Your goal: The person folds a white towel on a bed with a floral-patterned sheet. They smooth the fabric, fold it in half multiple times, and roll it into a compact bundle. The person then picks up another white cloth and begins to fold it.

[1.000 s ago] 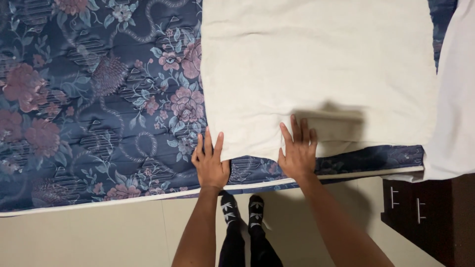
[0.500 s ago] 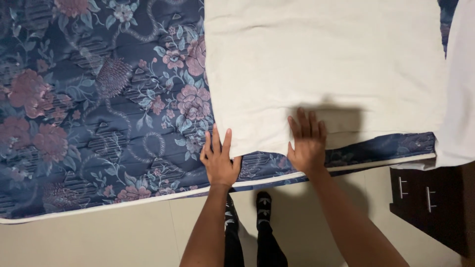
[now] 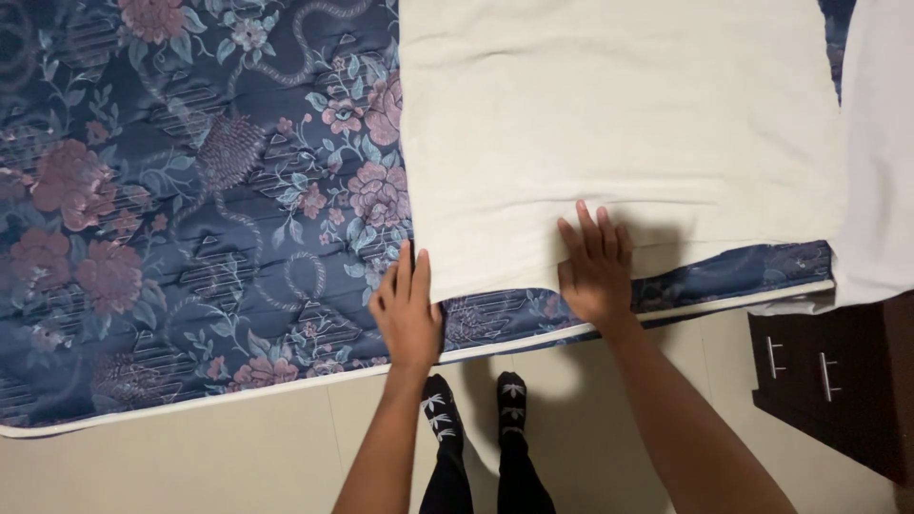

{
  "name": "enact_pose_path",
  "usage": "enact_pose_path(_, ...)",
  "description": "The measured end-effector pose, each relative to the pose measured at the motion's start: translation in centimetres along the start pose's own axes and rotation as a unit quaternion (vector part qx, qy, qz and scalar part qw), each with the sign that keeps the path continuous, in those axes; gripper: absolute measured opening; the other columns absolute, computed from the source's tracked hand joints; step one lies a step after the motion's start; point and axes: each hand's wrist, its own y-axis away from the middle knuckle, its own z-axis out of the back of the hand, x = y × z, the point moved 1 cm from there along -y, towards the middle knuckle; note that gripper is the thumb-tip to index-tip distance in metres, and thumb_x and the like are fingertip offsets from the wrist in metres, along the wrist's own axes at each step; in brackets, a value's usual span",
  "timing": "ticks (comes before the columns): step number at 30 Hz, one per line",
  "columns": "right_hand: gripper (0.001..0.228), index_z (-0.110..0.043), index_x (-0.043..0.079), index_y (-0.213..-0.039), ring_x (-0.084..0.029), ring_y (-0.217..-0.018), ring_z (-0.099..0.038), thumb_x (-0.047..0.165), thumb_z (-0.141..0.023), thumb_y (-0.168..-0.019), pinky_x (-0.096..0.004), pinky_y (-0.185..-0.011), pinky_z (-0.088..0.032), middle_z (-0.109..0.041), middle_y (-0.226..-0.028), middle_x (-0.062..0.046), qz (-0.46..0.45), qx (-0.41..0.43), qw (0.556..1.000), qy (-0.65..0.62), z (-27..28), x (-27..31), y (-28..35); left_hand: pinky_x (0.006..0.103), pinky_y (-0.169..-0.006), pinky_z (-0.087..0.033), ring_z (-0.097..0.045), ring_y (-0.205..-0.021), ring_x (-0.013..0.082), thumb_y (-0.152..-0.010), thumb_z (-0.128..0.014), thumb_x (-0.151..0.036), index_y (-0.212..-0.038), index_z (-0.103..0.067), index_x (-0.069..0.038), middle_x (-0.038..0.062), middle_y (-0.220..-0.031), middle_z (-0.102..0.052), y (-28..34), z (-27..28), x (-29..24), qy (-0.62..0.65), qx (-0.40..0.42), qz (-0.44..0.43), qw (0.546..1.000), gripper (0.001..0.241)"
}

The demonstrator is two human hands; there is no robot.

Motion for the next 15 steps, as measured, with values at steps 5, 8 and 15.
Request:
enact_pose_path(5,0.061,-0.051,0.020,-0.153,-0.037,-0.153,-0.035,0.026,-0.057,-0.094,-0.055,-0.125,-0.022,-0.039,-0.166,-0.012,0.003,-0.009,1.000,-0.023,-0.2,-0.2,0.2,0.0541,-0.107,-0.034,-0.046,-0.137,0.0293,-0.074,-0.080,-0.005,-0.148,-0.051,-0.016,0.003,-0.165,-0.035,-0.6,1.8,1.4,-0.080,-0.018,-0.074,0.994,0.080)
enact_pose_path(8,0.059,-0.052,0.024,-0.153,-0.037,-0.154,-0.033,0.030,-0.057,-0.095,-0.054,-0.126,-0.021,-0.039,-0.167,-0.011,-0.009,-0.009,1.000,-0.012,-0.2,0.0,0.5,0.0551,-0.107,-0.033,-0.045,-0.137,0.0289,-0.074,-0.080,-0.005,-0.147,-0.052,-0.017,0.004,-0.166,-0.034,-0.9,1.9,1.4,-0.091,0.001,-0.046,0.995,0.080)
enact_pose_path(15,0.058,-0.052,0.030,-0.153,-0.035,-0.154,-0.028,0.037,-0.055,-0.096,-0.053,-0.125,-0.015,-0.033,-0.169,-0.010,-0.028,0.008,0.999,0.043,-0.2,0.1,0.7,0.0509,-0.110,-0.021,-0.033,-0.146,0.0312,-0.079,-0.071,-0.005,-0.153,-0.046,-0.020,0.002,-0.170,-0.025,-1.1,0.3,2.5,-0.024,0.056,0.037,0.997,0.080)
